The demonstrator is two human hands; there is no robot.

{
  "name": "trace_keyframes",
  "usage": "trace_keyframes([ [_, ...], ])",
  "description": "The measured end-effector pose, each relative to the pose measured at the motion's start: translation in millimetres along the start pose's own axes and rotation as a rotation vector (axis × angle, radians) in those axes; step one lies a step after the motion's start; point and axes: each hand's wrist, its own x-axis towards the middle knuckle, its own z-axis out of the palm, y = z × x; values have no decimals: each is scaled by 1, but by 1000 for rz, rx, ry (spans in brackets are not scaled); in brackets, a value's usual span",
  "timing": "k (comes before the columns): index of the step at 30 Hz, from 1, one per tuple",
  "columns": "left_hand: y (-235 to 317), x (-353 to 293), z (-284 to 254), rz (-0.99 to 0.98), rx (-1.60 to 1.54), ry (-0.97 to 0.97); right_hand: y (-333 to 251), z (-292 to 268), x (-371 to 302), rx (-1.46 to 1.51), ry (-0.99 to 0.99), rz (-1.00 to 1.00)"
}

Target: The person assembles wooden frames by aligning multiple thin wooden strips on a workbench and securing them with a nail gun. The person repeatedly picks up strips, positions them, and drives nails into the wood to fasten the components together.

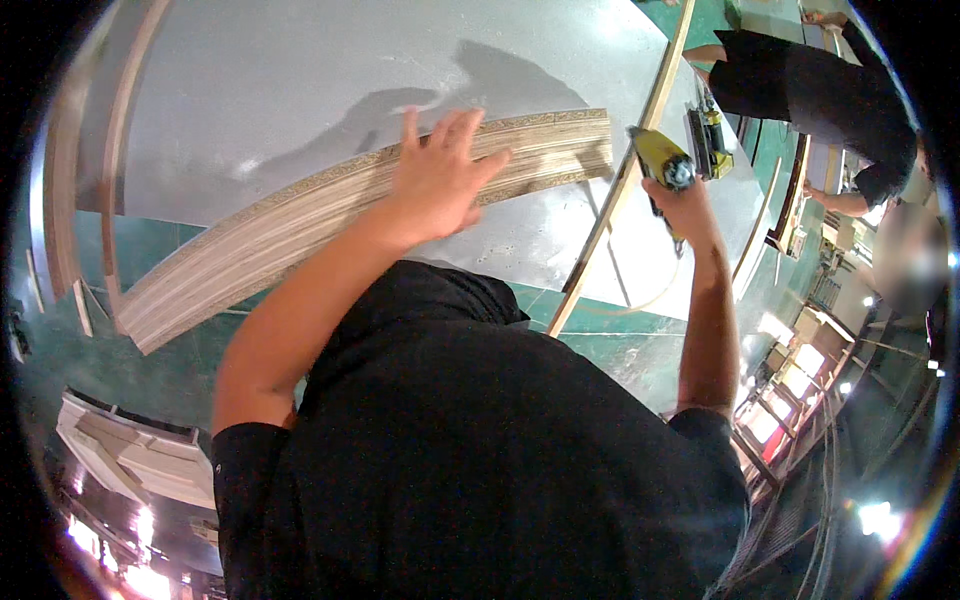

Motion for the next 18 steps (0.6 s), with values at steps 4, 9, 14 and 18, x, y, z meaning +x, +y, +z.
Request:
trace_keyframes([
  [4,-38,-60,-38,-154,75,-21,120,56,8,307,335,-83],
  [9,-95,-164,-60,-336,209,-31,178,98,17,18,410,-8],
  [14,-151,-269,-76,-525,183,56,171,124,12,9,441,-22],
  [18,-226,-376,-61,-767,197,420,136,118,-6,-220,561,19],
])
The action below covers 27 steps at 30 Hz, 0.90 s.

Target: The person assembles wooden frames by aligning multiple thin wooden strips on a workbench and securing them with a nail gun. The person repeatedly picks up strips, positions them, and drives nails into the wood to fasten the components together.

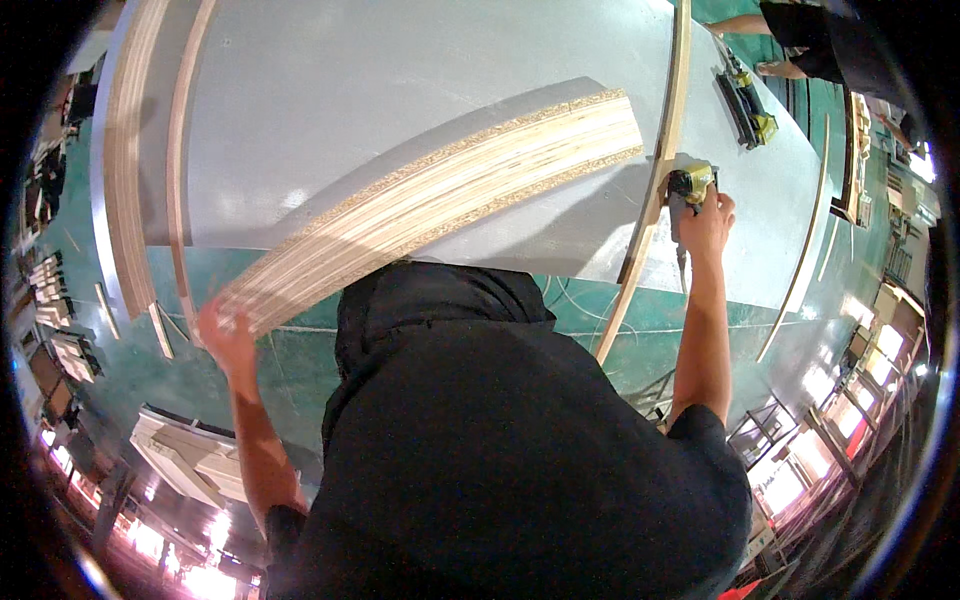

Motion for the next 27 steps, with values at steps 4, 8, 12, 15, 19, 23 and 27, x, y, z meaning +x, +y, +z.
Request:
trace_keyframes([
  [4,-126,-42,18,-592,-249,218,-57,-19,13,204,90,-142],
  [8,-73,-45,5,-619,-439,243,-113,-9,35,516,-68,-82],
  [12,-71,-55,-3,-618,-865,193,-88,60,85,736,-211,-64],
  [15,-78,-62,12,-752,-1053,227,-87,71,112,940,-359,34],
  [19,-86,-75,24,-796,-1155,311,-98,75,112,620,-143,-146],
  [23,-70,-69,33,-947,-1549,521,-87,81,121,645,-107,-116],
  [27,-69,-62,34,-950,-1492,497,-80,77,132,456,-49,-127],
])
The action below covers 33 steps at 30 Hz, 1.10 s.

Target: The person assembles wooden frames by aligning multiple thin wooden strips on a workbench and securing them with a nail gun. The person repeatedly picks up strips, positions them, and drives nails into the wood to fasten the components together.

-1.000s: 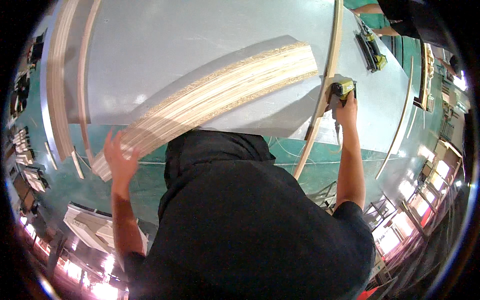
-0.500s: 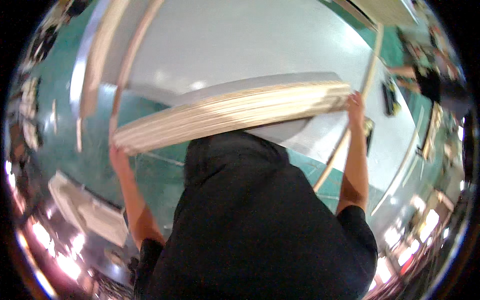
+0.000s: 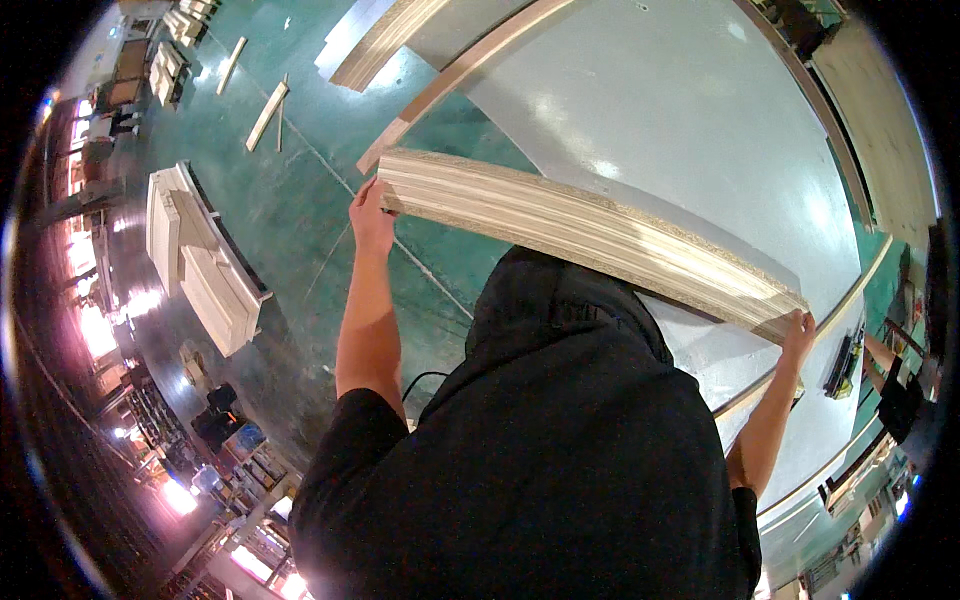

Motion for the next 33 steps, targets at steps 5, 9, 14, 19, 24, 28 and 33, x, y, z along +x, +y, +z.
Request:
trace_keyframes([
  [5,7,-6,1,59,115,12,-18,2,-2,115,-47,56],
  [9,17,-20,4,33,218,34,-24,-7,-6,193,-90,242],
  [14,44,-35,20,-54,530,68,-43,-46,-4,-182,-179,-52],
  [19,66,-13,13,-202,921,-77,-91,-80,26,-578,-326,-169],
  [24,97,-2,68,-390,1393,-358,-72,-82,88,-1147,-733,-661],
  [28,112,15,86,-648,1433,-336,-112,-56,107,-1131,-1032,-525],
  [33,121,43,115,-704,1406,-254,-172,-48,108,-1103,-1078,-303],
])
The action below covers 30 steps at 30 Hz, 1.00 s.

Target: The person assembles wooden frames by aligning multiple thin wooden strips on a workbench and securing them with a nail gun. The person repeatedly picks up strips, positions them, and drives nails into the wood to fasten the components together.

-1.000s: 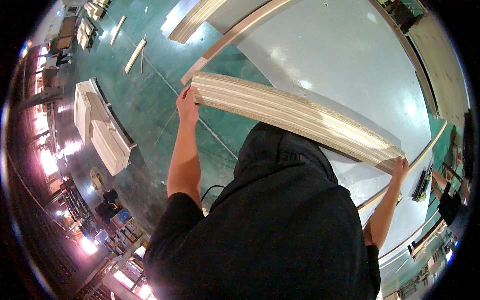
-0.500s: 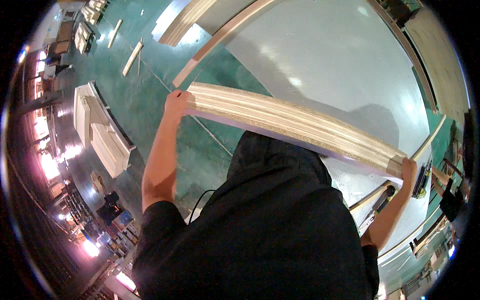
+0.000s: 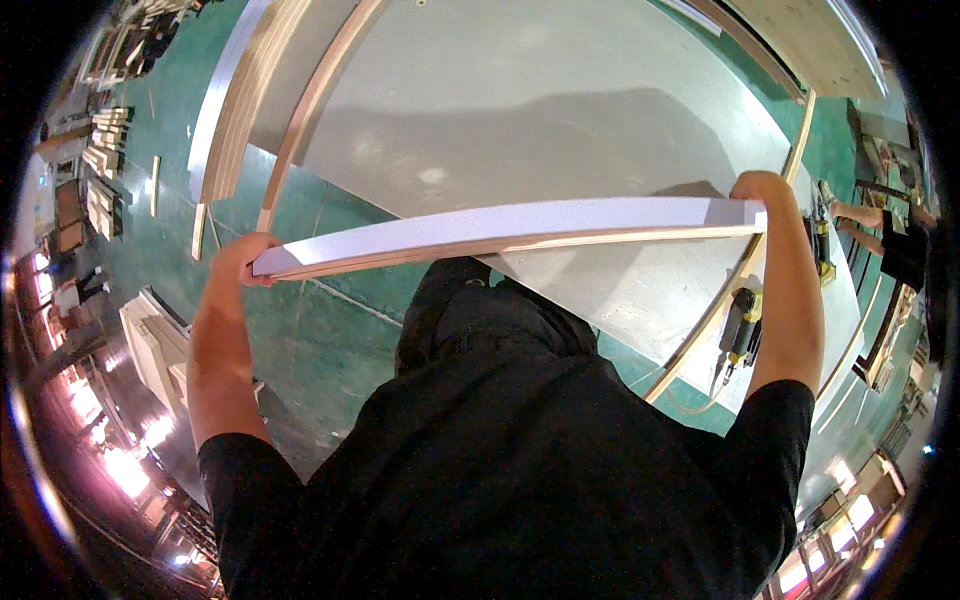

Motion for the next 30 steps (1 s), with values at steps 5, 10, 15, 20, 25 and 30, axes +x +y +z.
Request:
trace_keyframes([
  [5,7,-8,1,-13,-337,89,18,-15,-5,478,109,82],
  [10,3,33,-28,-11,-133,-140,31,-6,-17,876,196,300],
  [15,-31,57,-5,525,136,294,37,50,15,812,679,180],
  [20,-32,10,51,908,579,717,-53,52,-34,289,1053,-41],
  [25,22,-81,114,954,1002,712,-172,29,-107,21,903,-405],
  [30,30,-61,112,1017,984,650,-191,31,-86,-8,952,-416],
])
